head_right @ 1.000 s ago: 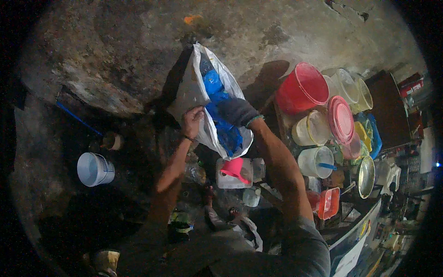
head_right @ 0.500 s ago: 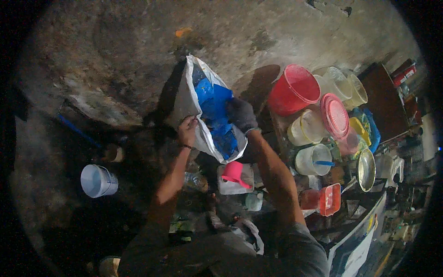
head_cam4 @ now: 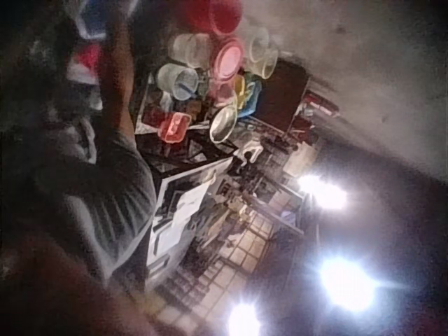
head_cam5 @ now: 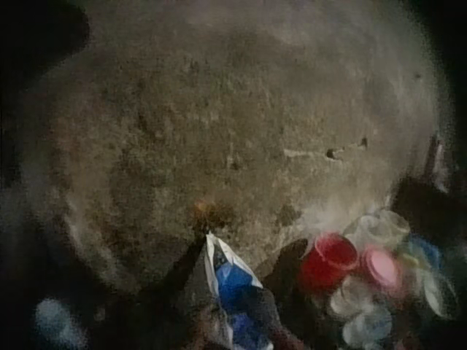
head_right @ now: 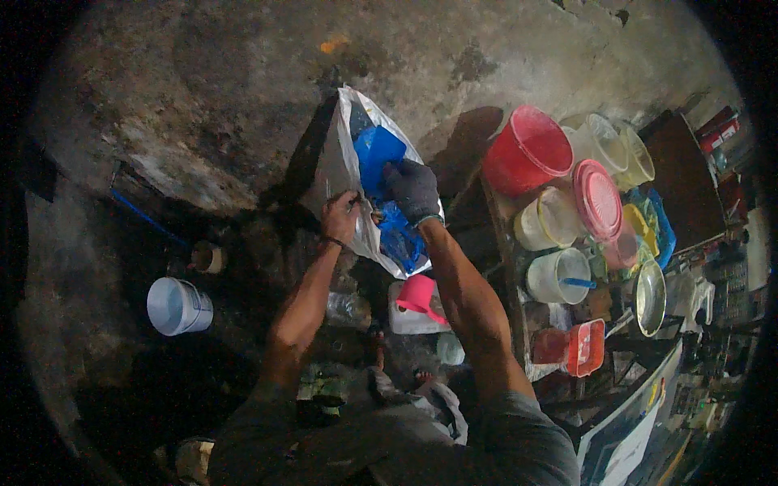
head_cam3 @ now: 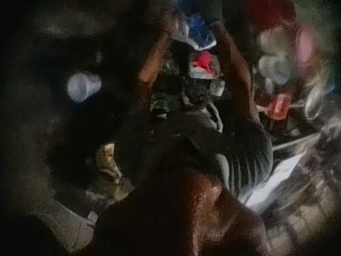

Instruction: The person cleans a metal tray with a blue scraper, then places a large yellow food slab onto a sheet on the table. They use a knife to trim the edges of the slab and cut it into smaller rectangular pieces.

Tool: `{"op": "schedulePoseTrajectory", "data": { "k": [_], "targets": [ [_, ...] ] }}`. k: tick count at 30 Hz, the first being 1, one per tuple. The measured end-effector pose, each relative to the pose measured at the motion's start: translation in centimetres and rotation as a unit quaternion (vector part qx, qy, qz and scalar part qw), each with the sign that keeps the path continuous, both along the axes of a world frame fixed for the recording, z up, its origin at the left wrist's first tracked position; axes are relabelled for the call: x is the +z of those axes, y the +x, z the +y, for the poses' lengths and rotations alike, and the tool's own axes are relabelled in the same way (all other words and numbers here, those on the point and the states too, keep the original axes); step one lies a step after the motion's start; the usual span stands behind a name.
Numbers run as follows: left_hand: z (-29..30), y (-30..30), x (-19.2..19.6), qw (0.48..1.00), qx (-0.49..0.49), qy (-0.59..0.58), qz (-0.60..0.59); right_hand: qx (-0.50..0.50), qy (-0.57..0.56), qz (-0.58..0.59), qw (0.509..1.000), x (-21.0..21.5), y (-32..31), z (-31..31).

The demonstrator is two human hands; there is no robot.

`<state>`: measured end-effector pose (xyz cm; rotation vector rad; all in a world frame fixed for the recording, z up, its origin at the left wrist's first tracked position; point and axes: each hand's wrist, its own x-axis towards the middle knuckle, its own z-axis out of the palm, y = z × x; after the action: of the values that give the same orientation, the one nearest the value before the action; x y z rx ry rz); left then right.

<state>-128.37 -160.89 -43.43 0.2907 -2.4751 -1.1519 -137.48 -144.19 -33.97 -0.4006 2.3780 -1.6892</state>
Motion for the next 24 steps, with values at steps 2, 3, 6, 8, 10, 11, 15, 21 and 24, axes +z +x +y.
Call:
{"op": "schedulePoseTrajectory", "data": {
  "k": [2, 3, 6, 8, 10, 11, 15, 21, 24],
  "targets": [
    [0.6, 0.1, 1.3, 0.996, 0.027, 0.081, 0.021, -0.01, 0.028, 0.028, 0.999, 0.5, 0.6, 0.3],
    [1.2, 0.1, 1.6, 0.991, 0.036, 0.122, 0.029, -0.019, 0.067, 0.056, 0.996, -1.0, 0.3, 0.7],
    [-0.4, 0.0, -1.6, 0.988, 0.045, 0.066, 0.13, 0.009, 0.078, 0.046, 0.996, -1.0, 3.4, -1.9],
    [0.0, -0.4, -1.0, 0.991, 0.043, -0.006, 0.126, 0.004, 0.043, -0.003, 0.999, -0.3, 4.0, -1.6],
    [-0.2, -0.7, 0.0, 0.996, 0.0, 0.007, 0.089, -0.01, -0.011, -0.06, 0.998, 0.4, 3.5, -0.2],
    [-0.2, -0.8, -1.2, 0.998, -0.008, 0.027, 0.058, -0.009, -0.052, -0.103, 0.993, 0.8, 3.3, 0.7],
    [-1.4, -2.0, -3.0, 0.989, -0.02, 0.148, -0.019, 0.003, -0.143, -0.099, 0.985, 0.9, 1.5, 2.3],
    [-5.1, -1.8, -8.0, 0.939, -0.016, 0.337, 0.066, 0.066, -0.012, -0.102, 0.992, 1.7, 1.4, 2.2],
    [-3.2, -1.3, -7.4, 0.851, -0.089, 0.511, 0.077, 0.082, 0.065, -0.052, 0.993, 0.3, 0.2, 3.4]
  ]
}}
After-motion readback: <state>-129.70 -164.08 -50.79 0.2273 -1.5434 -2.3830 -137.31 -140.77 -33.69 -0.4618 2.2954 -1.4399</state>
